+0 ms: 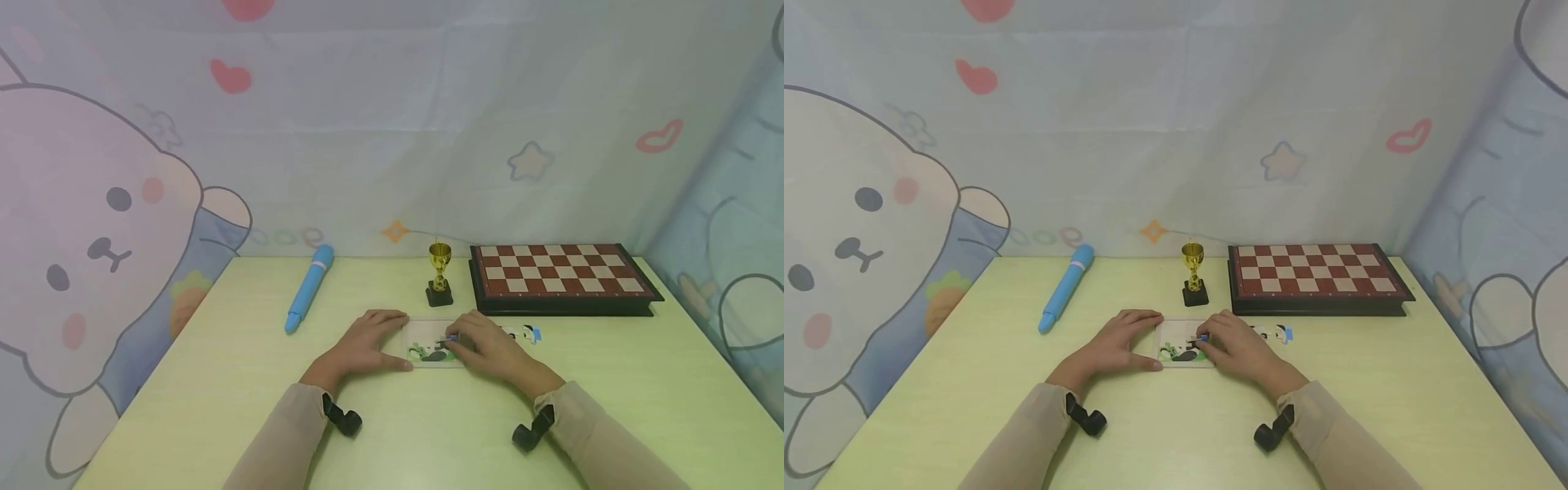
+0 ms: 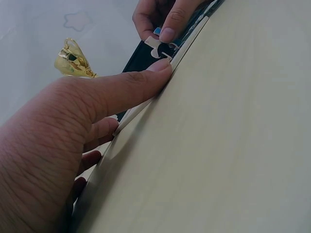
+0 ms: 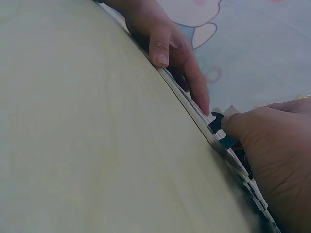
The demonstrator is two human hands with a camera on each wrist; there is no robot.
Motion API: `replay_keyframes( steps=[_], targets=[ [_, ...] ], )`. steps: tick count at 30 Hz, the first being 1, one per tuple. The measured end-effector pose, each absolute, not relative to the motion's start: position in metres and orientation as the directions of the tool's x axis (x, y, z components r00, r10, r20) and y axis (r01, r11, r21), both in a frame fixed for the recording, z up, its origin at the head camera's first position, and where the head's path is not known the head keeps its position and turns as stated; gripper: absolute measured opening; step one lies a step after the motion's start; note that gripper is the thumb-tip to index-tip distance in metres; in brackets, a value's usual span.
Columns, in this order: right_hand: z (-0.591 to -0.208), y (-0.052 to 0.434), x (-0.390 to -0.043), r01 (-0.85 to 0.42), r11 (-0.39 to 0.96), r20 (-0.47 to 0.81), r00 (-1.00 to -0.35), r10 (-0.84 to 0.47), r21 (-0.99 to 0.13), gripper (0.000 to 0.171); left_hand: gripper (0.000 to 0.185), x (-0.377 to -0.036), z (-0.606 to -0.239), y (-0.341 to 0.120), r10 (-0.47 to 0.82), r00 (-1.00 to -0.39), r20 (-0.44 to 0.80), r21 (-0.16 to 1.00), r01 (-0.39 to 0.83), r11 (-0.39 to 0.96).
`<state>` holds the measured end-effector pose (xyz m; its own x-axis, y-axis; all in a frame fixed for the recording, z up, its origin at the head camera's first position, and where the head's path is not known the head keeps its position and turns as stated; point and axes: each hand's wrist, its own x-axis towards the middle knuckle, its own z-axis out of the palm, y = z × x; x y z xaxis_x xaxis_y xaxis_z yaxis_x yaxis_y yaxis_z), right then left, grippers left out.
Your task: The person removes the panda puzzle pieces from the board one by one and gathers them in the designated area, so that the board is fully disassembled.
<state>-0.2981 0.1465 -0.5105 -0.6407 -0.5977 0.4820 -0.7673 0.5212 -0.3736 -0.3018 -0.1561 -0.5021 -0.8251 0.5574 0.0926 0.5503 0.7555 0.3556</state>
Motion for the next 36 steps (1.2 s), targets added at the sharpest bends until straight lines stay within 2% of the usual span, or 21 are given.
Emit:
replay_keyframes(
  steps=[7,13,22,29,36],
  targets=[
    [-0.509,0.146,-0.298,-0.798,0.493,0.516,-0.601,-0.61,-0.346,0.013,0.097,-0.303,-0.503,-0.158,0.556,-0.826,0.092,0.359,0.549,0.755],
    [-0.509,0.146,-0.3,-0.795,0.523,0.535,-0.599,-0.596,-0.307,0.012,0.097,-0.303,-0.502,-0.158,0.56,-0.823,0.095,0.358,0.553,0.752],
    [-0.509,0.156,-0.295,-0.789,0.497,0.549,-0.61,-0.571,-0.36,0.011,0.097,-0.303,-0.502,-0.156,0.563,-0.822,0.087,0.355,0.553,0.753],
    [-0.51,0.181,-0.292,-0.83,0.421,0.644,-0.552,-0.53,-0.365,0.02,0.097,-0.301,-0.502,-0.156,0.565,-0.821,0.084,0.352,0.555,0.754],
    [-0.51,0.228,-0.287,-0.778,0.461,0.618,-0.623,-0.48,-0.427,0.023,0.096,-0.302,-0.501,-0.156,0.565,-0.82,0.089,0.352,0.556,0.753]
  ],
)
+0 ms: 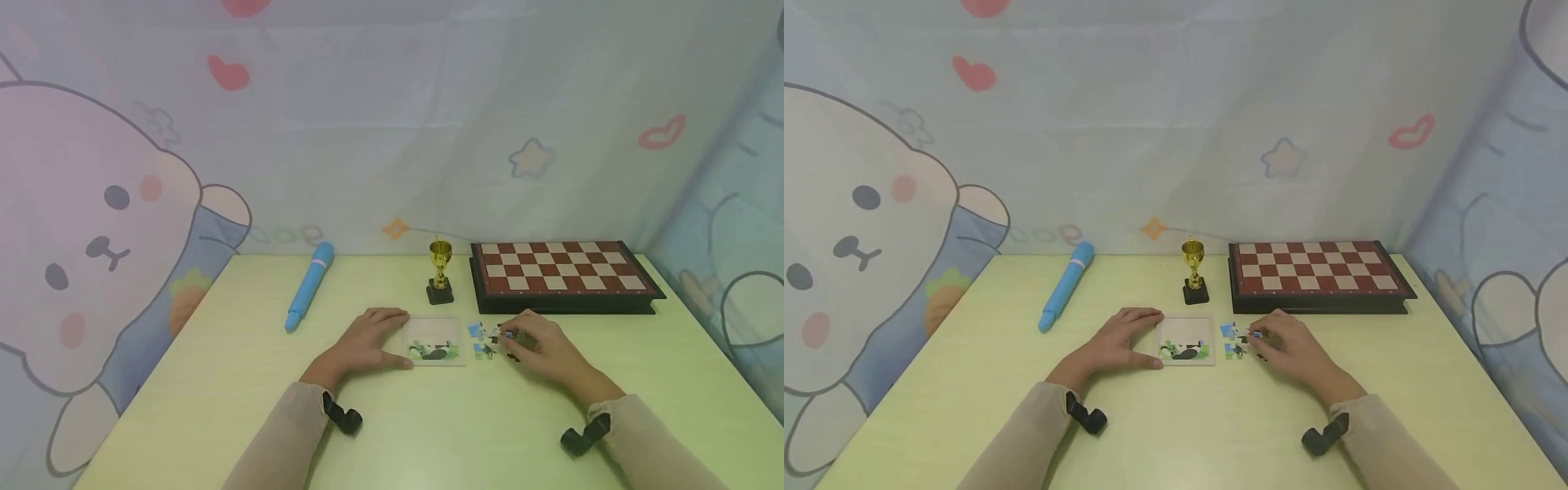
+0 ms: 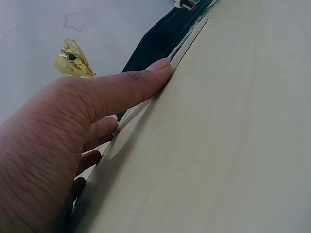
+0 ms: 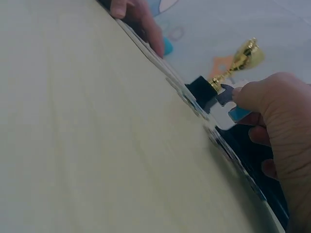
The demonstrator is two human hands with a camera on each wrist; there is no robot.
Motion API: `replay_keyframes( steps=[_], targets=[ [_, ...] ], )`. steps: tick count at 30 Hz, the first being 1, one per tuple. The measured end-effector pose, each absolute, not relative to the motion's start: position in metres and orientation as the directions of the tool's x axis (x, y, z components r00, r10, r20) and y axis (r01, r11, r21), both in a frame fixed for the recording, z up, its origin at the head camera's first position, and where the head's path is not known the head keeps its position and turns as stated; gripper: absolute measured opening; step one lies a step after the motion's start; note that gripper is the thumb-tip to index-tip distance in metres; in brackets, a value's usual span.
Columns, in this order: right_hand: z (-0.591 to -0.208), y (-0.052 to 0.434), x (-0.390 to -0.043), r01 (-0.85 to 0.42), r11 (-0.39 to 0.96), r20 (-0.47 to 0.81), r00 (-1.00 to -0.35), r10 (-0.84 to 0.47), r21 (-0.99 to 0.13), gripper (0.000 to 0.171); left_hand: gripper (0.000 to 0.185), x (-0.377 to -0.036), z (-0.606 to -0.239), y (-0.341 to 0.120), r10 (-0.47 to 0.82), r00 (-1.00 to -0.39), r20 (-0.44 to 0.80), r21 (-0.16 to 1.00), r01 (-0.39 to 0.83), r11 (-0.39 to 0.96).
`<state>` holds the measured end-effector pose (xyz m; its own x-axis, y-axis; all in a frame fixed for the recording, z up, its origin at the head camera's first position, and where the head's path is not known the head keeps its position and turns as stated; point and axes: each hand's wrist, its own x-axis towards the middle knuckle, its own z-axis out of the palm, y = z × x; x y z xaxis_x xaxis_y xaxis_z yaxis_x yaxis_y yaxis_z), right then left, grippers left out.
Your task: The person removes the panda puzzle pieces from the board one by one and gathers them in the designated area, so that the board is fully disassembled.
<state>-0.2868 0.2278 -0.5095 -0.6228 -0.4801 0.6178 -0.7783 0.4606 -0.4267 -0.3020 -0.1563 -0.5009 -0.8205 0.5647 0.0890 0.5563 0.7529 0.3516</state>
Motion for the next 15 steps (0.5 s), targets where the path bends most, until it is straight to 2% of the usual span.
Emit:
replay_keyframes(
  steps=[8,11,15],
  targets=[
    [-0.51,0.276,-0.274,-0.603,0.626,0.51,-0.784,-0.354,-0.494,0.018,0.097,-0.304,-0.501,-0.156,0.566,-0.819,0.097,0.351,0.56,0.75],
    [-0.51,0.287,-0.269,-0.528,0.634,0.44,-0.843,-0.31,-0.565,0.013,0.097,-0.303,-0.501,-0.156,0.566,-0.819,0.095,0.354,0.559,0.75],
    [-0.511,0.293,-0.267,-0.475,0.626,0.367,-0.879,-0.305,-0.618,0.009,0.097,-0.303,-0.501,-0.157,0.568,-0.818,0.097,0.363,0.56,0.745]
  ],
)
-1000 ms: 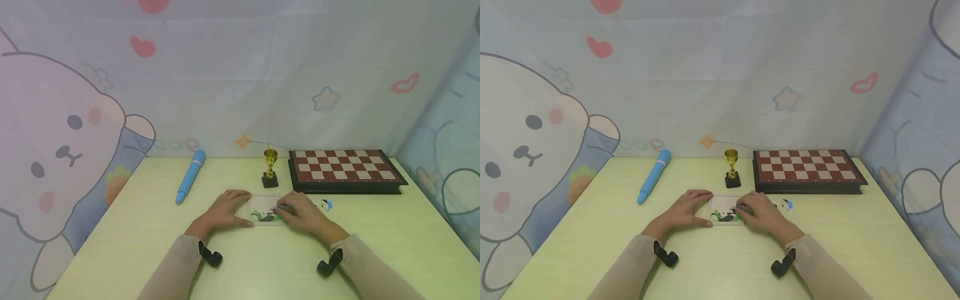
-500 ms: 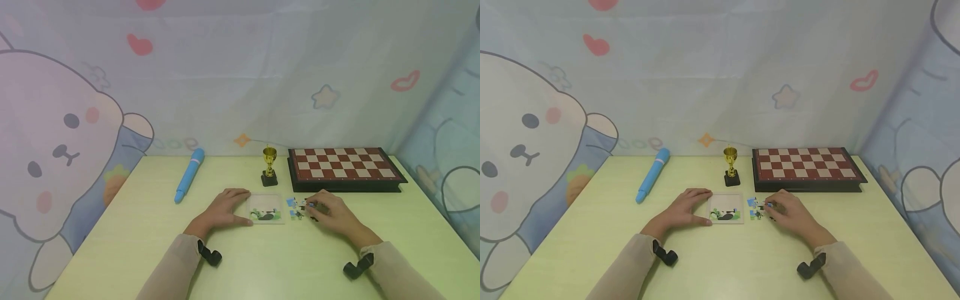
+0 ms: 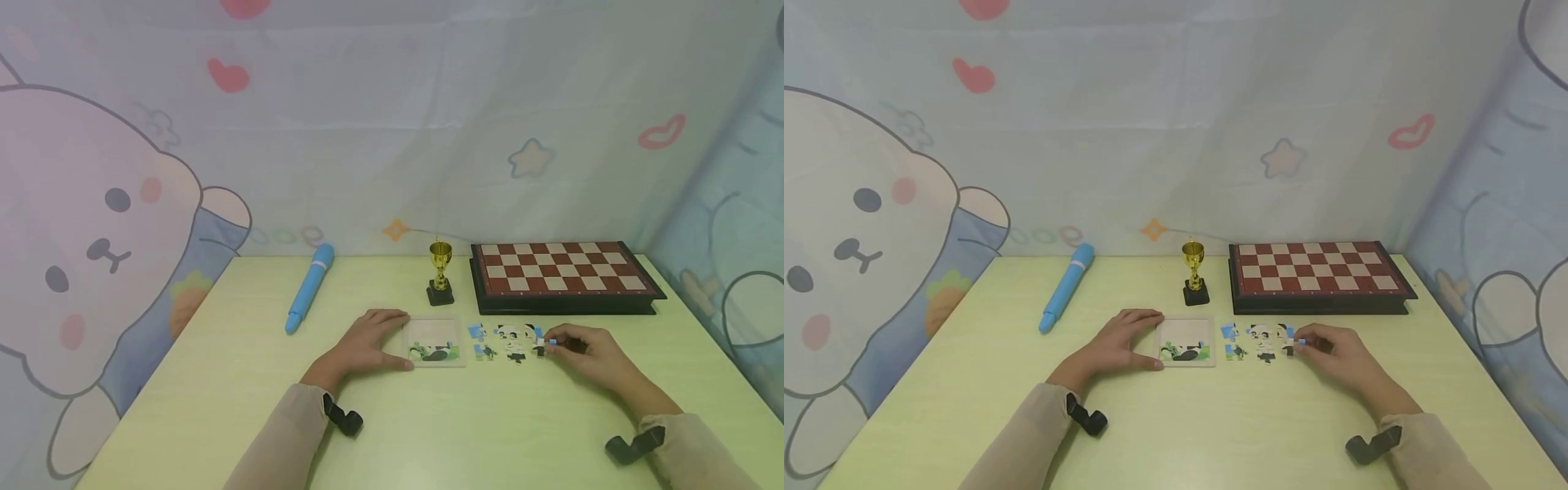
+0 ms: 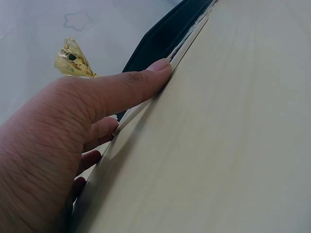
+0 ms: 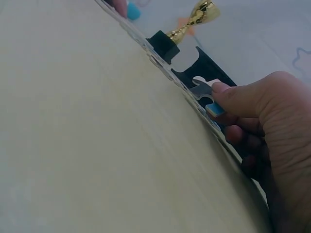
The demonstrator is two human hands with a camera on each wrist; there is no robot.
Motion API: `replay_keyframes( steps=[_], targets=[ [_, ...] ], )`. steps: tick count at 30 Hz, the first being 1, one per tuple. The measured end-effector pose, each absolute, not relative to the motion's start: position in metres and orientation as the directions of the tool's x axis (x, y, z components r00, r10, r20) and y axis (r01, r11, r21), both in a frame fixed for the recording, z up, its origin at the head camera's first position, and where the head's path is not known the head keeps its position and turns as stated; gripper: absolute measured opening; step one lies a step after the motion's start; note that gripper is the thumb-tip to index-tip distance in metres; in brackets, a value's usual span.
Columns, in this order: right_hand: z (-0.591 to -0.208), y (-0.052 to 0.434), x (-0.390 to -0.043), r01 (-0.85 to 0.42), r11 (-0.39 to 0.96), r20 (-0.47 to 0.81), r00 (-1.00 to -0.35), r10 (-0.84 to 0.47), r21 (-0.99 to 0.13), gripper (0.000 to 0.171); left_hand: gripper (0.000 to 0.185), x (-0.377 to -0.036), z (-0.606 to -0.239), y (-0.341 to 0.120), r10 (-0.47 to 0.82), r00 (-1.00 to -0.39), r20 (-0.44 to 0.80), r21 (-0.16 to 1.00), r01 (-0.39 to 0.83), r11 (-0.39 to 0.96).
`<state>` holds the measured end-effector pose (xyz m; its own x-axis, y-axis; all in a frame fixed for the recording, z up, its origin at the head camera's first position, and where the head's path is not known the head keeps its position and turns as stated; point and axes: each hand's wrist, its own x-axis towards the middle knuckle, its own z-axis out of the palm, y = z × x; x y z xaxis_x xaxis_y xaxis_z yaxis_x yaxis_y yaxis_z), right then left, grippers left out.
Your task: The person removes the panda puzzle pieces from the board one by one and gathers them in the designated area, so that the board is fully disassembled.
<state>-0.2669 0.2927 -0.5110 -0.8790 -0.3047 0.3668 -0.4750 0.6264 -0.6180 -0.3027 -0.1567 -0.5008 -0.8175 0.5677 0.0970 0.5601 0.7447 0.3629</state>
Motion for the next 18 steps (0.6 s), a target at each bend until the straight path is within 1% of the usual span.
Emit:
replay_keyframes(
  steps=[5,9,18],
  targets=[
    [-0.5141,0.2934,-0.2695,-0.497,0.626,0.345,-0.868,-0.357,-0.601,0.011,0.098,-0.3034,-0.5019,-0.1562,0.566,-0.819,0.093,0.358,0.558,0.748],
    [-0.5132,0.2934,-0.2703,-0.528,0.625,0.362,-0.849,-0.385,-0.574,0.013,0.099,-0.3043,-0.5035,-0.1572,0.565,-0.82,0.094,0.356,0.558,0.75],
    [-0.514,0.2942,-0.2712,-0.554,0.62,0.382,-0.832,-0.402,-0.555,0.013,0.097,-0.3031,-0.5017,-0.1561,0.569,-0.817,0.096,0.354,0.562,0.747]
  ],
)
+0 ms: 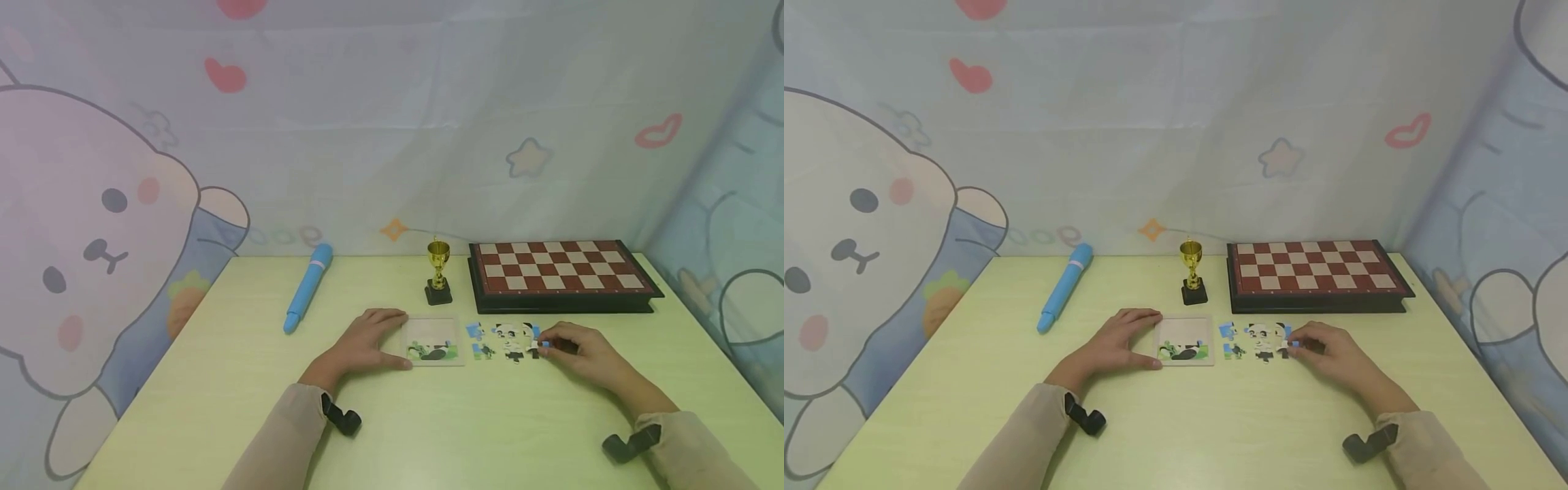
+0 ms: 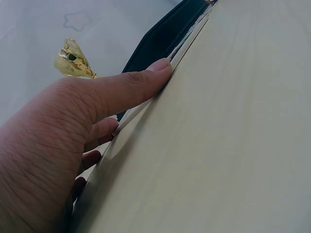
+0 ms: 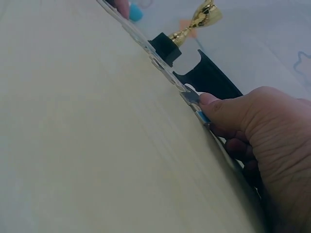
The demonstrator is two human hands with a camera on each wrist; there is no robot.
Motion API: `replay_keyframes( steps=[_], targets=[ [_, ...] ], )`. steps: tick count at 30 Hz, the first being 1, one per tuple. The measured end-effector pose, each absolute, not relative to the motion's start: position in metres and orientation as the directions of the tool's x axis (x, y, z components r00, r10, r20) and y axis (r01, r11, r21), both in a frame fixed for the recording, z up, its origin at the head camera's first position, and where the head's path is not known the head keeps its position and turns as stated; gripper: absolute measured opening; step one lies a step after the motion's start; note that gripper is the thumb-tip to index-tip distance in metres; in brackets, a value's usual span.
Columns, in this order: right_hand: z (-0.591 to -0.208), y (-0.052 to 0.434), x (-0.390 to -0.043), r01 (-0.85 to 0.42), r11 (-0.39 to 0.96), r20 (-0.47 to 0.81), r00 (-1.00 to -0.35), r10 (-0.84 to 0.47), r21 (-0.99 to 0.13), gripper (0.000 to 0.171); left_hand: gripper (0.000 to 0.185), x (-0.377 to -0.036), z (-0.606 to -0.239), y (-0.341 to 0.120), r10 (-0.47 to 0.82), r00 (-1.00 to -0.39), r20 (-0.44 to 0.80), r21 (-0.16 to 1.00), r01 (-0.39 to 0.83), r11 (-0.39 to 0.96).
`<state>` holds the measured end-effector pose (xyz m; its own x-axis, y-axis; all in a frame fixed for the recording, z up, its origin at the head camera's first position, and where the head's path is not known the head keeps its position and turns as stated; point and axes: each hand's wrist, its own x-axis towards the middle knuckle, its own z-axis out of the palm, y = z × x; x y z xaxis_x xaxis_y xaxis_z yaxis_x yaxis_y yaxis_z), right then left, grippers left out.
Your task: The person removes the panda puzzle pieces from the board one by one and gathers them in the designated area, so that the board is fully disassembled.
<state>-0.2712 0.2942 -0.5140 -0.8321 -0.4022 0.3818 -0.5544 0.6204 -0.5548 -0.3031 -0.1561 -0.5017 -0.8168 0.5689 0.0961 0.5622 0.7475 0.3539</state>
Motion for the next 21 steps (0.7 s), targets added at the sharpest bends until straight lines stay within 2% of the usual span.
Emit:
replay_keyframes(
  steps=[21],
  targets=[
    [-0.514,0.2945,-0.2727,-0.59,0.6,0.402,-0.808,-0.432,-0.541,0.016,0.097,-0.3025,-0.5011,-0.156,0.564,-0.82,0.097,0.363,0.557,0.747]
  ],
)
